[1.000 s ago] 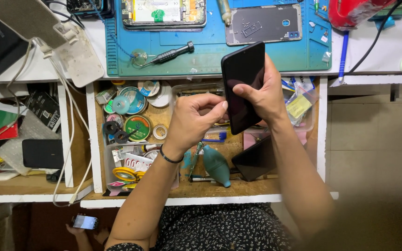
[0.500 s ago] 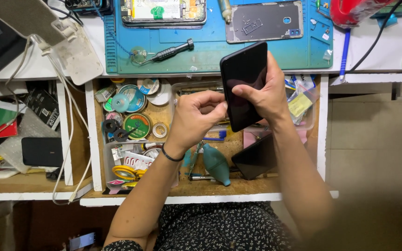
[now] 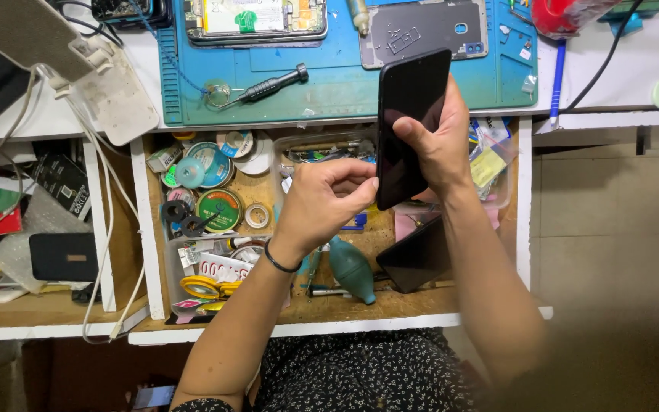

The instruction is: Disassembling a smartphone by prying open the casing and removing internal components to prepare for repair.

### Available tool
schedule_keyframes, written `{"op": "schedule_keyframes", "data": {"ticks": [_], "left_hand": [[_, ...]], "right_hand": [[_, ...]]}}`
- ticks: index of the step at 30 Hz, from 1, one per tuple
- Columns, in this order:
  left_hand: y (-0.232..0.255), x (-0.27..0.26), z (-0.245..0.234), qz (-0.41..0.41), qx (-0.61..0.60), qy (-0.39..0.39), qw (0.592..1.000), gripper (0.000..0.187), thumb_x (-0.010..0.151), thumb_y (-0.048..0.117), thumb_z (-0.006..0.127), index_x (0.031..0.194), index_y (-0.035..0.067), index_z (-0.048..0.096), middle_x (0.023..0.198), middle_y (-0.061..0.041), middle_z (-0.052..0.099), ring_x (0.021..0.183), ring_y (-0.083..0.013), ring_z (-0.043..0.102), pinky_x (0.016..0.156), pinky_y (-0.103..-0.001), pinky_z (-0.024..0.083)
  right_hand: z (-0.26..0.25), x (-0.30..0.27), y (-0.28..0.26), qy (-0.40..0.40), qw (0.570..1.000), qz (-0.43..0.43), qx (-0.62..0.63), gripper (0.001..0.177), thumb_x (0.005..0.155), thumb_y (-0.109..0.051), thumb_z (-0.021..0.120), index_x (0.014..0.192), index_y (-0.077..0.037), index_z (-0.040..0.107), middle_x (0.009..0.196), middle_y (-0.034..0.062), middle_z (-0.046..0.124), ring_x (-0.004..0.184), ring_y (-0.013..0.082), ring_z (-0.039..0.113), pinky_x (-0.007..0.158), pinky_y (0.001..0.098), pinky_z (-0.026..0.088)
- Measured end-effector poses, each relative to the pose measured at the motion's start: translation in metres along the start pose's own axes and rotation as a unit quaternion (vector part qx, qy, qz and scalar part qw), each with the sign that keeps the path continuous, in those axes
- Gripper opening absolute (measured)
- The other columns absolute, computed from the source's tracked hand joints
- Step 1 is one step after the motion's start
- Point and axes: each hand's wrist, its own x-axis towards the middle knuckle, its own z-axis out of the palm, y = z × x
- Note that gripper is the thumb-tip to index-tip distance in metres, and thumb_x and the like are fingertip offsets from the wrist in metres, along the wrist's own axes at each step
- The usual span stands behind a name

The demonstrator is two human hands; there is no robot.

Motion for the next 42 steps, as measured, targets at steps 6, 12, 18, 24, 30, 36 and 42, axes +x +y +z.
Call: {"op": "schedule_keyframes", "data": {"ticks": [6,12,18,24,30,36,42], "left_hand": [[-0.002,-0.002,0.005,0.014,0.007,0.019,1.000,0.014,0.088,0.015,0.068,0.093,0.006,0.078,0.083,0.002,0.079,0.076,-0.0039,0.073,0.065,-0.019,0.059],[0.004,-0.002,0.001,0.020,0.013,-0.015,1.000,0.020,0.089,0.015,0.066,0.101,0.008,0.081,0.089,-0.001,0.082,0.078,-0.0041,0.074,0.067,-0.019,0.060],[0.006,-0.001,-0.004,0.039,0.038,0.029,0.998,0.019,0.089,0.017,0.065,0.097,0.009,0.080,0.085,0.001,0.081,0.073,-0.0054,0.075,0.065,-0.020,0.059],[-0.003,0.000,-0.012,0.113,-0.023,0.100,0.988,0.014,0.089,0.004,0.072,0.100,0.004,0.079,0.078,-0.012,0.077,0.075,-0.0187,0.079,0.064,-0.030,0.064],[0.004,-0.004,-0.012,0.121,0.112,0.093,0.982,0.015,0.085,0.009,0.061,0.071,0.009,0.059,0.058,0.002,0.055,0.055,-0.0063,0.046,0.055,-0.028,0.041],[0.004,-0.004,-0.003,0.179,0.100,0.137,0.969,0.019,0.083,0.001,0.060,0.066,0.007,0.052,0.057,0.003,0.049,0.058,-0.0050,0.041,0.051,-0.028,0.036],[0.005,-0.005,-0.004,0.174,0.084,0.108,0.975,0.014,0.084,0.002,0.061,0.071,0.007,0.057,0.061,0.003,0.052,0.061,-0.0040,0.046,0.056,-0.026,0.040]], "right_hand": [[0.000,-0.001,-0.001,0.001,1.000,-0.013,0.011,0.084,0.079,-0.060,0.081,0.135,-0.006,0.050,0.121,0.0040,0.061,0.113,0.0138,0.058,0.100,0.0275,0.049],[-0.003,-0.001,0.002,0.037,0.999,-0.021,-0.013,0.081,0.079,-0.065,0.079,0.130,-0.007,0.052,0.115,0.0036,0.061,0.107,0.0147,0.059,0.094,0.0288,0.051],[0.010,-0.002,-0.015,-0.003,0.982,0.087,-0.168,0.082,0.079,-0.079,0.061,0.120,-0.015,0.029,0.098,0.0022,0.053,0.087,0.0121,0.053,0.077,0.0273,0.045],[0.009,-0.016,0.019,-0.088,0.990,0.037,-0.104,0.116,0.083,-0.037,0.091,0.159,-0.010,0.007,0.130,0.0175,0.052,0.105,0.0201,0.053,0.091,0.0323,0.050],[0.031,-0.018,0.000,0.003,0.990,-0.032,-0.137,0.113,0.079,-0.042,0.089,0.159,-0.007,0.017,0.154,0.0149,0.037,0.131,0.0229,0.046,0.116,0.0321,0.037],[0.034,-0.022,-0.003,0.022,0.988,-0.055,-0.139,0.114,0.077,-0.050,0.088,0.159,-0.006,0.020,0.127,0.0118,0.050,0.102,0.0161,0.044,0.091,0.0265,0.039],[0.028,-0.022,-0.003,0.013,0.990,-0.059,-0.124,0.114,0.078,-0.048,0.089,0.159,-0.009,0.020,0.124,0.0093,0.053,0.095,0.0139,0.043,0.086,0.0270,0.039]]}}
